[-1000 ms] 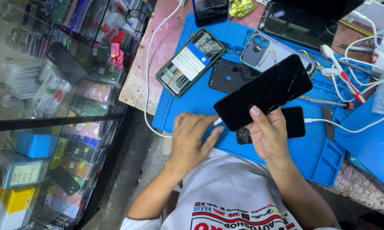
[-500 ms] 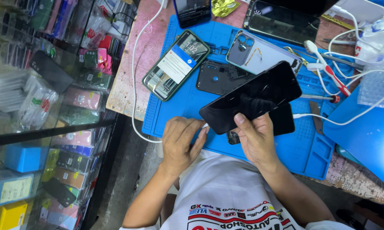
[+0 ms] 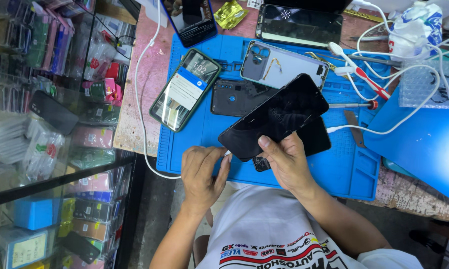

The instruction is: The person disassembles a mobile phone by removing the back cover and battery with a prying tool and hands, then works on internal components at a repair bench.

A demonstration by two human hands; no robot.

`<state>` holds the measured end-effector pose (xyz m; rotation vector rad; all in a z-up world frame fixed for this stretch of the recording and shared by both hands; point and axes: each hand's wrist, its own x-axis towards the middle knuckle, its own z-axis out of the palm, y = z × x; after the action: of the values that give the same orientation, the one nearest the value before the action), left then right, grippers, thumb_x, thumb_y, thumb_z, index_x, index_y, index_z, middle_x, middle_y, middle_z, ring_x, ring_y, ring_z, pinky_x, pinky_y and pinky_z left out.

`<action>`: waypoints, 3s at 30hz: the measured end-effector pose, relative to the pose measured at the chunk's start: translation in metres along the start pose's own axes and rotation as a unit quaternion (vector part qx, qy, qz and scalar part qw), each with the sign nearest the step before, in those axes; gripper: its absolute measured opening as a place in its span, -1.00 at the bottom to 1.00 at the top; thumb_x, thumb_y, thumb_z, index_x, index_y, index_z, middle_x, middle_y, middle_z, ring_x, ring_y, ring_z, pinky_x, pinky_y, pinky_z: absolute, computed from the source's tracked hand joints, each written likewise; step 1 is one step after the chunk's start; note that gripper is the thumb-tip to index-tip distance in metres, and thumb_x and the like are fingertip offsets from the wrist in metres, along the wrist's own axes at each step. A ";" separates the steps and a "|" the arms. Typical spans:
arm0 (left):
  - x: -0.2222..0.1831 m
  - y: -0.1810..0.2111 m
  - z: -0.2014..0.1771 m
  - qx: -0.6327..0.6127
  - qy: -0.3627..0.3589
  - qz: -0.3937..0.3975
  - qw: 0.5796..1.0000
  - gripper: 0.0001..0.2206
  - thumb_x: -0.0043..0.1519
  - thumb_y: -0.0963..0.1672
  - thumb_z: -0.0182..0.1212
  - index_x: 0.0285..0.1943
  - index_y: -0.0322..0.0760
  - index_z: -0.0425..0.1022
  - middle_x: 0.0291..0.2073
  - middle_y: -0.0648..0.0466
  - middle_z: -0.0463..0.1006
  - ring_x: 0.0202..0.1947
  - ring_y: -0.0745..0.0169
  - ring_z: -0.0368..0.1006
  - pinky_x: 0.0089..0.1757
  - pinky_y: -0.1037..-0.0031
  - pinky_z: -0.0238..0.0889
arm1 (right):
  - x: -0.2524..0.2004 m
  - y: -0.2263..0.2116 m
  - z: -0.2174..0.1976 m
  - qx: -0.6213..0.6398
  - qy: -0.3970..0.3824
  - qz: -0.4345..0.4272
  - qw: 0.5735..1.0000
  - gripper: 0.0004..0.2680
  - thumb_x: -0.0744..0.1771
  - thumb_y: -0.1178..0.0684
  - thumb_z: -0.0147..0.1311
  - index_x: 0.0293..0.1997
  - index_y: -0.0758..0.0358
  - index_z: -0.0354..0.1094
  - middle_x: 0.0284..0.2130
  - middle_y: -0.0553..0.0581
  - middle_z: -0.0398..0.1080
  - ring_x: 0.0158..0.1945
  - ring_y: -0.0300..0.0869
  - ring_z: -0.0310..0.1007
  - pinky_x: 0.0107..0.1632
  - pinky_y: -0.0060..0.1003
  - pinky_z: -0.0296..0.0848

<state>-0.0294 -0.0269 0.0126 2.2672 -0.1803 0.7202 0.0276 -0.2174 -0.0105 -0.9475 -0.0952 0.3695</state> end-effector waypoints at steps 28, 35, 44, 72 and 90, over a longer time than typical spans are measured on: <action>0.026 0.036 -0.001 -0.002 -0.151 -0.031 0.988 -0.05 -0.06 -0.06 0.55 0.46 -0.56 0.06 0.22 -0.39 0.31 0.15 -0.34 0.29 0.11 0.09 0.21 | -0.015 0.009 -0.022 -0.006 0.044 0.033 0.998 -0.74 0.41 0.23 0.06 0.27 0.31 0.25 0.08 0.14 0.43 0.12 -0.16 0.48 0.10 -0.19 0.52; 0.044 0.025 0.004 -0.040 -0.180 -0.083 0.979 -0.09 -0.04 -0.09 0.55 0.50 -0.43 0.10 -0.07 -0.19 0.40 -0.04 -0.19 0.34 -0.02 0.15 0.24 | -0.013 -0.009 -0.027 -0.072 -0.052 0.095 0.992 -0.65 0.42 0.18 0.03 0.41 0.36 0.18 0.13 0.20 0.38 0.19 -0.13 0.38 0.23 -0.16 0.41; 0.095 -0.050 -0.026 0.150 -0.126 0.020 0.980 -0.10 -0.05 -0.03 0.60 0.44 -0.40 0.13 -0.10 -0.19 0.37 -0.06 -0.23 0.32 -0.04 0.11 0.14 | -0.044 -0.051 -0.045 -0.328 0.002 -0.093 0.940 -0.64 0.37 0.21 0.05 0.34 0.42 0.16 0.16 0.28 0.37 0.24 -0.06 0.41 0.30 -0.15 0.40; -0.007 0.017 -0.059 -0.052 -0.104 -0.138 0.984 -0.48 0.24 -0.09 0.39 0.32 -0.41 0.35 -0.16 -0.08 0.52 -0.31 0.05 0.47 -0.25 0.31 0.37 | -0.011 0.011 0.015 0.015 -0.008 0.114 0.993 -0.78 0.45 0.09 -0.06 0.15 0.44 0.36 0.02 0.27 0.50 0.06 -0.02 0.54 0.08 0.04 0.56; -0.010 -0.098 -0.050 0.135 0.092 -0.123 0.979 -0.82 0.23 -0.14 0.39 -0.03 -0.26 0.62 -0.31 0.03 0.48 -0.20 0.03 0.36 -0.10 0.24 0.16 | 0.144 -0.032 0.001 -0.349 -0.167 0.104 0.916 -0.81 0.39 0.21 0.08 0.12 0.40 0.42 -0.05 0.08 0.51 -0.02 -0.25 0.49 0.06 -0.31 0.45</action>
<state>-0.0280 0.0776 -0.0246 2.4027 0.2988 0.8567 0.1703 -0.1830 0.0046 -1.6017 -0.4647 0.7204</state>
